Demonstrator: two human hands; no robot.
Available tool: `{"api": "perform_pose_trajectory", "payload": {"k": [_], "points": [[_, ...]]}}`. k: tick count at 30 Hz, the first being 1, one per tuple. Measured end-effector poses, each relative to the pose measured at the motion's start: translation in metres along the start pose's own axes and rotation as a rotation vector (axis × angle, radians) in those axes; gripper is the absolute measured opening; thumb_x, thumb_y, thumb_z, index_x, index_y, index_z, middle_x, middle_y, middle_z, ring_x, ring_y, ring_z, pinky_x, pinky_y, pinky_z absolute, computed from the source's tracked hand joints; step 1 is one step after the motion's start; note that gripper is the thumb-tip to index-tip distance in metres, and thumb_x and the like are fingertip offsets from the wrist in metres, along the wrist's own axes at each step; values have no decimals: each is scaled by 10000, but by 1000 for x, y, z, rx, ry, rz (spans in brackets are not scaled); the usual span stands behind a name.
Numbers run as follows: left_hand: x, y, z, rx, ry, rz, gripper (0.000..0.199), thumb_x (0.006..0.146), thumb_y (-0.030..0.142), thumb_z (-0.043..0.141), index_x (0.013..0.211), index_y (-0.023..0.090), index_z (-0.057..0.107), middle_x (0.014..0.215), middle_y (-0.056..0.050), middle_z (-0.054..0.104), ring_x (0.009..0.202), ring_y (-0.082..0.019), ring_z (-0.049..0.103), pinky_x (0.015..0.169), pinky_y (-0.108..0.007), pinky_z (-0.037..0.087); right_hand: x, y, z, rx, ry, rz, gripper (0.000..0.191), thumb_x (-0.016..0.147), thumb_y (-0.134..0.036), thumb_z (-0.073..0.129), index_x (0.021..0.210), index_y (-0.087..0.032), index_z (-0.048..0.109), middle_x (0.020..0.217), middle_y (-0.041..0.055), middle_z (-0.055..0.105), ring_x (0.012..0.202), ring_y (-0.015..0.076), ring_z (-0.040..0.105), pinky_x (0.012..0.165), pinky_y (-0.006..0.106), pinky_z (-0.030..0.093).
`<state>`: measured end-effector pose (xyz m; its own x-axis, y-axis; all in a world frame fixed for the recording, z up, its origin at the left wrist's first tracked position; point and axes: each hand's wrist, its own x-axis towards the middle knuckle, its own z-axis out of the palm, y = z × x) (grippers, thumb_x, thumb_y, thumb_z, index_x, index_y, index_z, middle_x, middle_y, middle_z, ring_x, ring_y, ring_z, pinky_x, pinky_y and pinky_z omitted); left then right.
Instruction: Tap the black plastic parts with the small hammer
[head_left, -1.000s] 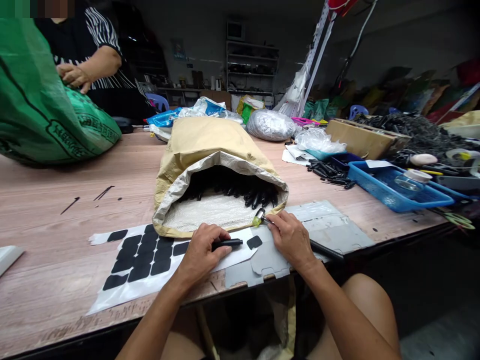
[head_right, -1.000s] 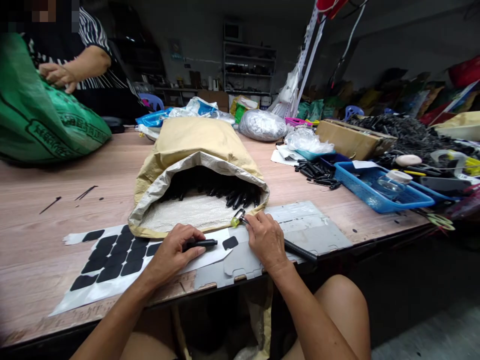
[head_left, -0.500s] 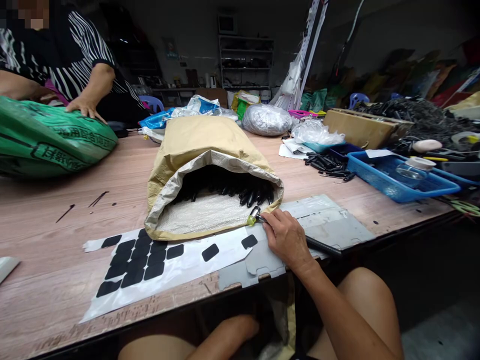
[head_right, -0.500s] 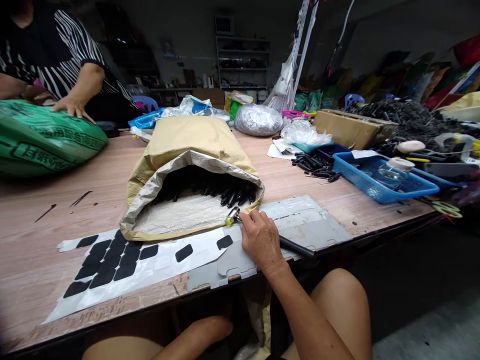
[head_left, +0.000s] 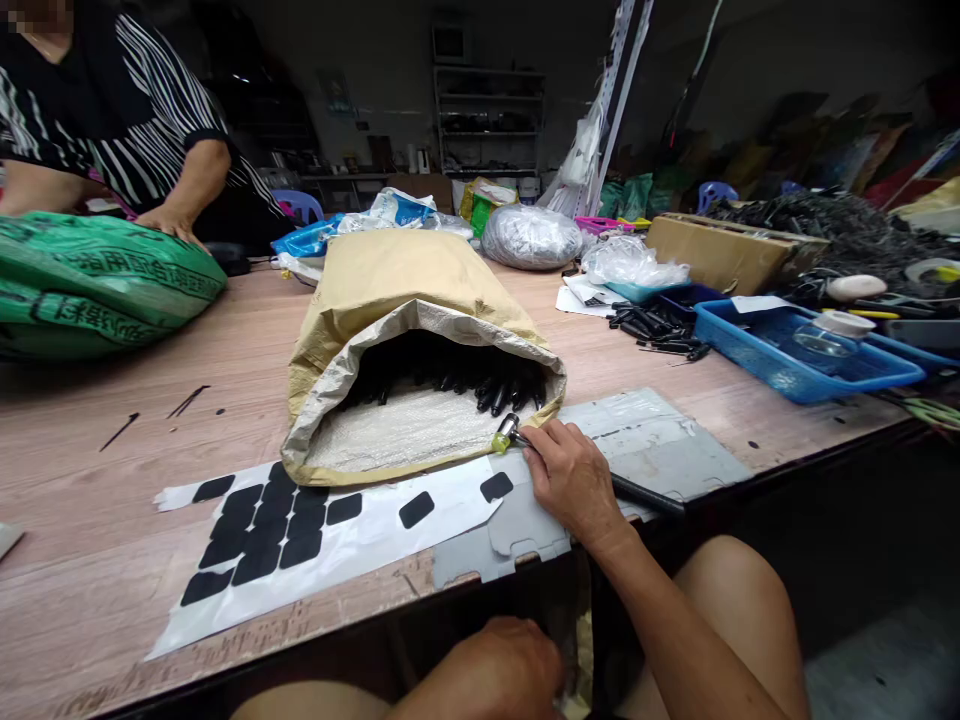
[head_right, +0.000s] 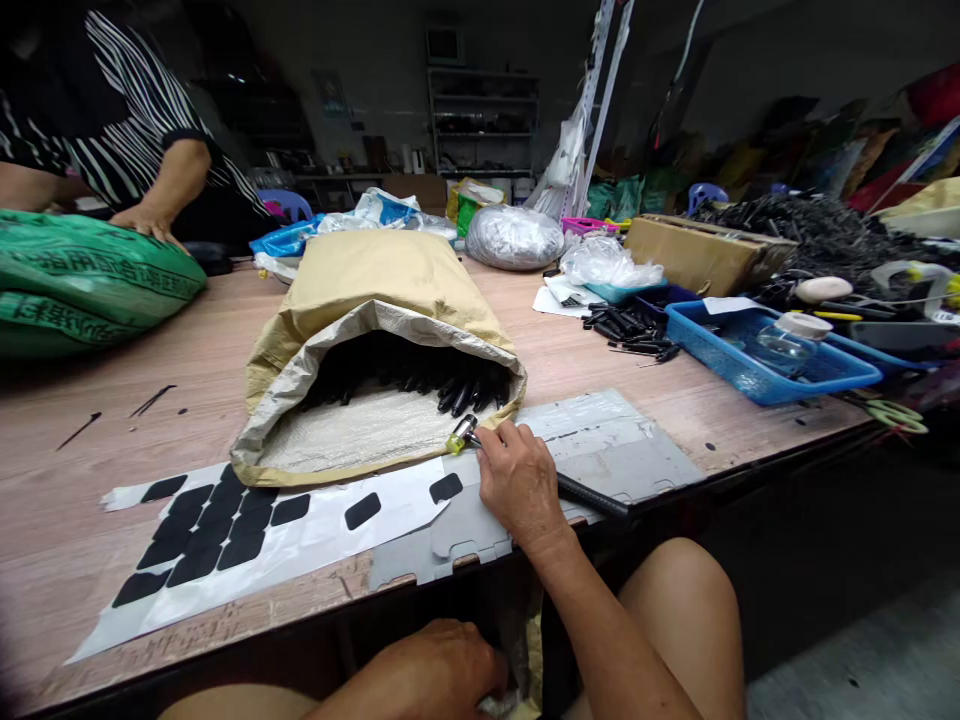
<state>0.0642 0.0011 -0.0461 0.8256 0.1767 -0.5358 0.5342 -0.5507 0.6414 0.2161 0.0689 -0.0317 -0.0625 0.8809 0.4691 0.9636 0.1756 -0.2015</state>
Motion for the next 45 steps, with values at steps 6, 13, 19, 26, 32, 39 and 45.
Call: {"api": "perform_pose_trajectory", "payload": {"k": [6, 13, 19, 26, 32, 39, 45], "points": [[-77, -27, -117, -254, 399, -44, 344, 933, 484, 561, 997, 202, 746, 864, -37, 767, 794, -202, 705, 677, -254, 513, -1, 0, 1, -27, 4, -3, 258, 955, -232, 560, 1192, -233, 662, 993, 64, 641, 949, 238, 536, 821, 343, 390], [-80, -133, -197, 115, 1307, -1057, 376, 917, 392, 557, 1134, 124, 707, 1186, -233, 700, 1082, -398, 663, 825, -444, 519, 1, 0, 1, -3, 5, 4, 244, 958, -224, 554, 1175, -239, 664, 986, 57, 639, 963, 231, 539, 832, 334, 391], [-76, -142, -194, 136, 1268, -1088, 340, 846, 315, 615, 1087, 103, 726, 1145, -264, 699, 1060, -422, 663, 820, -478, 513, 1, 1, 2, 8, 13, 8, 241, 961, -228, 549, 1172, -247, 663, 988, 51, 640, 967, 225, 540, 838, 329, 393], [-107, -110, -162, 137, 1173, -800, 266, 857, 422, 603, 1016, 237, 709, 1025, -88, 748, 956, -314, 674, 722, -352, 458, 0, 0, 2, -7, 27, -1, 246, 954, -229, 557, 1173, -247, 666, 977, 54, 639, 949, 225, 534, 820, 330, 395], [-105, -80, -96, -8, 1012, -288, 191, 855, 403, 641, 963, 253, 691, 923, -5, 702, 825, -202, 615, 700, -295, 425, -1, 1, 1, 2, 22, 3, 258, 955, -231, 558, 1190, -242, 667, 985, 58, 641, 951, 228, 540, 836, 331, 410], [-83, -87, -70, -106, 1159, -156, 174, 847, 331, 677, 988, 230, 677, 892, -8, 643, 838, -191, 589, 752, -303, 437, 0, 2, 3, -8, 32, -15, 273, 962, -188, 538, 1192, -240, 673, 979, 59, 658, 947, 218, 562, 829, 320, 442], [-85, -90, -70, -167, 1154, -141, 147, 829, 310, 705, 950, 227, 703, 880, -8, 641, 833, -189, 586, 737, -300, 427, 1, 3, -3, 55, 57, -77, 299, 975, -154, 494, 1215, -220, 659, 983, 67, 665, 1000, 221, 593, 877, 322, 485]]}}
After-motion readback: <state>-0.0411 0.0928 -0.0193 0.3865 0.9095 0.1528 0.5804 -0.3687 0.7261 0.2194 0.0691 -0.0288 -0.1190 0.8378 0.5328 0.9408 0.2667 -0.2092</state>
